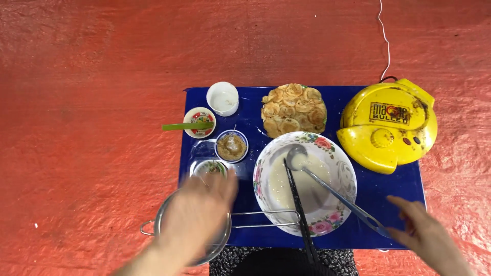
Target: The person uses chopsticks and a spoon to handle small food items, dipping them into a bowl of white liquid. They also use a strainer and a ladle to stir the contents of the bowl. The scene includes a tray with various small bowls and a yellow appliance.
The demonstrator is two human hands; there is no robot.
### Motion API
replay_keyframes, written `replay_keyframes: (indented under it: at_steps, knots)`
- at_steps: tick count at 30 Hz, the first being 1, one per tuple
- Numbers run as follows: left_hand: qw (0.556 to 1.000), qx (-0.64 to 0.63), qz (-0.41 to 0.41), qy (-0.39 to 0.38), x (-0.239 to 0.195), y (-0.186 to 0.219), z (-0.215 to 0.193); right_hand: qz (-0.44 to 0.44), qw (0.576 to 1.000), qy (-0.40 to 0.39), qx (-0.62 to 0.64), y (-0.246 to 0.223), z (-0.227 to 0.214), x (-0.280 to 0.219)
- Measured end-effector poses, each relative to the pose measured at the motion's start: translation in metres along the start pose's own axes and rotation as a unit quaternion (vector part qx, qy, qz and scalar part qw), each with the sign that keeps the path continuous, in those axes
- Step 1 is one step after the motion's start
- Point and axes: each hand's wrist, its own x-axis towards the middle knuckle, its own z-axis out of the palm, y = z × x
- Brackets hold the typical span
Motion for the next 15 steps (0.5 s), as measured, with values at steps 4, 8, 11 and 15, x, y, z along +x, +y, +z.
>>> replay_keyframes:
  at_steps: [4,8,11,15]
  knots:
    - [0.964,-0.209,0.127,0.106,-0.024,0.080,-0.011,-0.095,0.961,-0.001,0.261,0.002,0.040,-0.011]
    - [0.934,-0.260,0.175,0.172,-0.021,0.133,-0.008,-0.039,0.901,-0.042,0.430,-0.008,0.060,-0.016]
    - [0.931,-0.262,0.186,0.177,-0.013,0.153,-0.001,-0.115,0.871,-0.013,0.477,-0.023,0.069,-0.018]
    - [0.936,-0.222,0.189,0.200,-0.001,0.176,0.015,-0.209,0.840,0.049,0.499,-0.054,0.068,-0.018]
